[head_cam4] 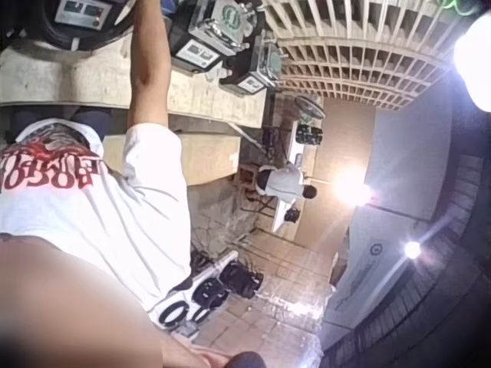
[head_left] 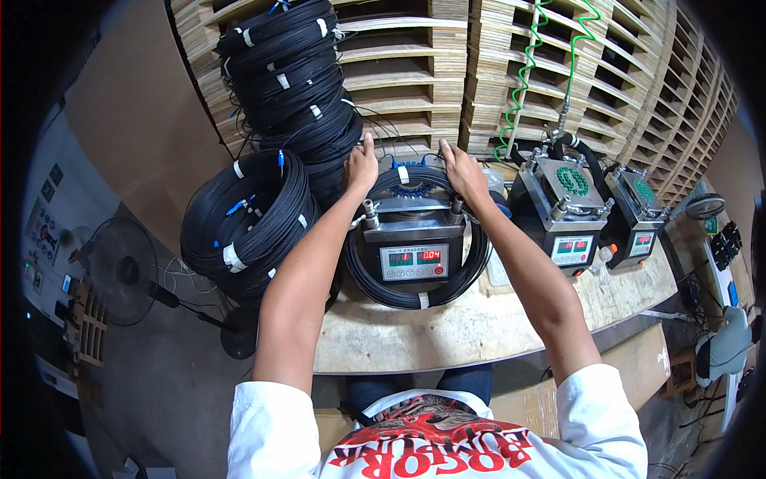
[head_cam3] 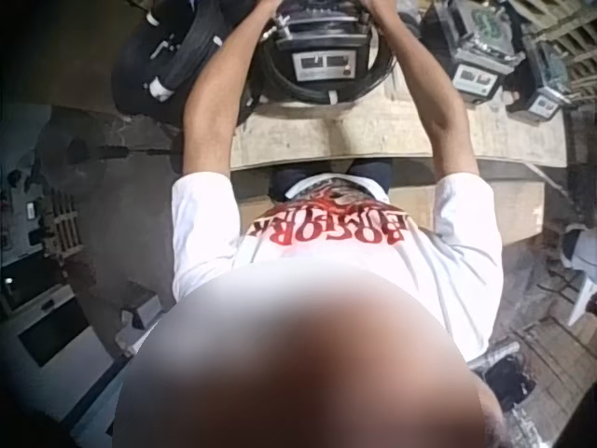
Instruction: The user is using a polishing machine to polish the ends of a fiber optic cable.
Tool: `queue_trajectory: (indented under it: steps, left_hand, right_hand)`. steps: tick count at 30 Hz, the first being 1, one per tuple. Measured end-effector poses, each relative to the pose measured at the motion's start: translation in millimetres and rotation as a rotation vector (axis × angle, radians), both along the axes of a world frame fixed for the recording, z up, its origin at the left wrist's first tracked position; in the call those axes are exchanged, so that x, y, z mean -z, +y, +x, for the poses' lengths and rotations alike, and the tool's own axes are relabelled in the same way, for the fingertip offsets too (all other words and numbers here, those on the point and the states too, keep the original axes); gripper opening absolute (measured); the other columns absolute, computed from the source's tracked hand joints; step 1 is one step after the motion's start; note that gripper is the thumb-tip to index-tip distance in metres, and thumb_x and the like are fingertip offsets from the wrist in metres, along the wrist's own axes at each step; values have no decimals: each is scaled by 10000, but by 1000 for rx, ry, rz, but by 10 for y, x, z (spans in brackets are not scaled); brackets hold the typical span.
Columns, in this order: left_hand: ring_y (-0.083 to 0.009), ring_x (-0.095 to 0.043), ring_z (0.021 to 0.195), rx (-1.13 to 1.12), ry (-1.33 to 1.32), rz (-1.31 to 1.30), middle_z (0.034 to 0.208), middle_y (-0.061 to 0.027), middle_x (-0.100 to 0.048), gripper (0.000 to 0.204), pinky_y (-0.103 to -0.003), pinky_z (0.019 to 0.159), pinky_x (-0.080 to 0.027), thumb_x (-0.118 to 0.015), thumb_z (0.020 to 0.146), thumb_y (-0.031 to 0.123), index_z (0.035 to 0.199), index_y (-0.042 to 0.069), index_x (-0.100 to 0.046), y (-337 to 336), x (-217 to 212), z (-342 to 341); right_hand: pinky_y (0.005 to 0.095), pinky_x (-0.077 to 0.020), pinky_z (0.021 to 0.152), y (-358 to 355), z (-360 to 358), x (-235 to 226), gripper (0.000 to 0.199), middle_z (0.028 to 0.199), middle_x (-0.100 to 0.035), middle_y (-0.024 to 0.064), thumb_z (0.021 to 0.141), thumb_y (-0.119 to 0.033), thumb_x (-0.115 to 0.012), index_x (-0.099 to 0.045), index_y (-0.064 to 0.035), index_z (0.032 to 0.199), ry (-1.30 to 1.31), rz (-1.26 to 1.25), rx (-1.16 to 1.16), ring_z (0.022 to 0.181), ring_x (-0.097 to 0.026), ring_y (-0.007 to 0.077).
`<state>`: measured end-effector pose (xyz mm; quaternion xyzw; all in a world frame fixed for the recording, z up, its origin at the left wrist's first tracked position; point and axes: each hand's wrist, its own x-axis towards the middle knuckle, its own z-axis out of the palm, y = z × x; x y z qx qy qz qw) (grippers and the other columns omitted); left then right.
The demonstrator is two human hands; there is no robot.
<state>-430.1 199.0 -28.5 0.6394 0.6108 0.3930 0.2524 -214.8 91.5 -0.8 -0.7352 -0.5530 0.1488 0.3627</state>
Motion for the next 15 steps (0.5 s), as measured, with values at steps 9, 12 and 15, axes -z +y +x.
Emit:
queue_trajectory:
  steps: [9,12,15]
  left_hand:
    - [-434,-534,1247,-48,45,-4,1346,-233,-577,744,-539,1043,-399,-267,978,692,1377,111,-509,-115,-144,141]
    - [-448,-510,1267,4,-12,94,1352,-256,-564,761,-534,1062,-386,-286,976,698,1419,109,-471,-144,-148,116]
    - [-461,-486,1282,68,-46,119,1348,-290,-548,796,-523,1082,-370,-301,967,712,1452,94,-434,-239,-193,105]
  right_hand:
    - [581,-437,962,301,257,319,638,1177,-646,280,1008,-621,-336,-589,-95,1268,103,203,-29,1166,-556,499]
    - [573,-436,962,315,237,332,621,1172,-644,284,1013,-606,-343,-587,-91,1262,111,201,-16,1163,-549,512]
    - [560,-433,973,250,197,269,639,1169,-638,303,1009,-619,-330,-561,-95,1292,131,168,-15,1170,-543,516]
